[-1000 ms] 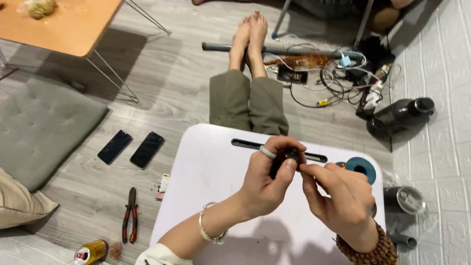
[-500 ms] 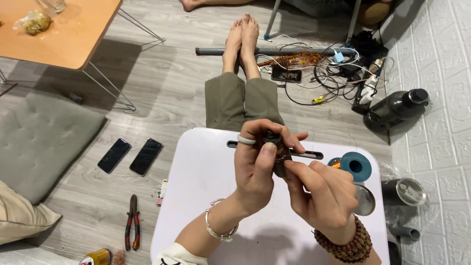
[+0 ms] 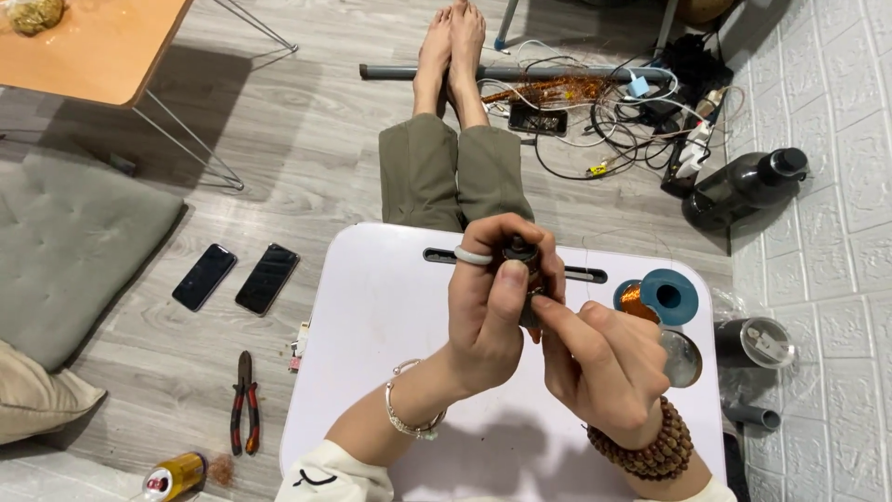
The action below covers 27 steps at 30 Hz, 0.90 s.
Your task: Winding copper wire onto a motor armature by hand
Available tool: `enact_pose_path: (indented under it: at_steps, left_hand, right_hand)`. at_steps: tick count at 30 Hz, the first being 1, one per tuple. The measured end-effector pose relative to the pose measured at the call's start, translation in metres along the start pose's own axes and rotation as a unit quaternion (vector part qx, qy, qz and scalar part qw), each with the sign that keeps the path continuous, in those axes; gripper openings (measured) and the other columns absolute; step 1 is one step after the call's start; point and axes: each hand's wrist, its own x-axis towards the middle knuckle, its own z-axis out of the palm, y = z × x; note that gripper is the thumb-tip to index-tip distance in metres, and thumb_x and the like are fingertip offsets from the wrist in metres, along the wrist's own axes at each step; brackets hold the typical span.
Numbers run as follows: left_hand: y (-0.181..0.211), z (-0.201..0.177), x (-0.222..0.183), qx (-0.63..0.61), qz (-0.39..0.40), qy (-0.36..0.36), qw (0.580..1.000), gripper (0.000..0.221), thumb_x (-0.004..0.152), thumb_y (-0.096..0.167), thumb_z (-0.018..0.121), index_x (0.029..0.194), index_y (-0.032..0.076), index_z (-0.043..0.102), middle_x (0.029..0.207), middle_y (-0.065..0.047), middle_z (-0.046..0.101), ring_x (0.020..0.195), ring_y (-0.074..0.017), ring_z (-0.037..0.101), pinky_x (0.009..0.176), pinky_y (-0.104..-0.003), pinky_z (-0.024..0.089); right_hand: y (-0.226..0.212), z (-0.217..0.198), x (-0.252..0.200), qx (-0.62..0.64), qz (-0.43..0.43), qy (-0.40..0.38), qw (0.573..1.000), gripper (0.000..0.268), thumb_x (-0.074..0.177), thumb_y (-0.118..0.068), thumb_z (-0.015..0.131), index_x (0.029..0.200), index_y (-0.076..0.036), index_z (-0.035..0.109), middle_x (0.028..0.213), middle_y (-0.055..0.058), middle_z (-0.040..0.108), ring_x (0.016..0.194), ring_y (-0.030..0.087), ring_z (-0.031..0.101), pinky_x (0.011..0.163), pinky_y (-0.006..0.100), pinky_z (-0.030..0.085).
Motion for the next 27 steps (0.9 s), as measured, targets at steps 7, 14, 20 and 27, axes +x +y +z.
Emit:
enact_pose_path:
  at_steps: [7, 14, 20, 27]
  left_hand:
    - [0.005, 0.001, -0.002, 0.031, -0.013, -0.028, 0.999, 0.024, 0.110, 0.014, 0.039, 0.133, 0.008, 0.040, 0.111, -0.008, 0.052, 0.091, -0.0128, 0.053, 0.080, -0.025, 0.049]
    - [0.008, 0.002, 0.001, 0.042, -0.011, -0.040, 0.998, 0.022, 0.109, 0.014, 0.036, 0.130, 0.008, 0.038, 0.111, -0.007, 0.050, 0.096, -0.0146, 0.052, 0.088, -0.028, 0.048]
    - [0.009, 0.002, 0.002, 0.053, -0.009, -0.046, 0.997, 0.021, 0.106, 0.010, 0.037, 0.127, 0.008, 0.038, 0.110, -0.007, 0.051, 0.096, -0.0147, 0.051, 0.089, -0.028, 0.048]
    - [0.010, 0.005, 0.002, 0.033, -0.031, -0.059, 0.997, 0.019, 0.106, 0.011, 0.038, 0.125, 0.009, 0.038, 0.112, -0.008, 0.050, 0.098, -0.0150, 0.049, 0.092, -0.030, 0.047]
  right_hand:
    - [0.000, -0.003, -0.009, -0.027, -0.016, 0.008, 0.999, 0.024, 0.079, 0.022, 0.071, 0.100, 0.013, 0.069, 0.061, 0.004, 0.055, 0.047, 0.010, 0.042, 0.044, 0.027, 0.038]
    - [0.002, -0.006, -0.012, -0.027, -0.008, -0.004, 1.000, 0.023, 0.080, 0.019, 0.073, 0.102, 0.011, 0.069, 0.064, 0.004, 0.056, 0.050, 0.011, 0.044, 0.047, 0.028, 0.040]
    - [-0.003, -0.009, -0.005, -0.018, 0.025, -0.014, 0.999, 0.021, 0.079, 0.013, 0.073, 0.099, 0.008, 0.072, 0.070, 0.005, 0.056, 0.051, 0.012, 0.045, 0.047, 0.026, 0.039]
    - [-0.002, -0.007, -0.011, -0.039, 0.028, 0.006, 0.999, 0.025, 0.080, 0.015, 0.081, 0.102, 0.007, 0.072, 0.095, 0.015, 0.065, 0.064, 0.015, 0.057, 0.055, 0.028, 0.050]
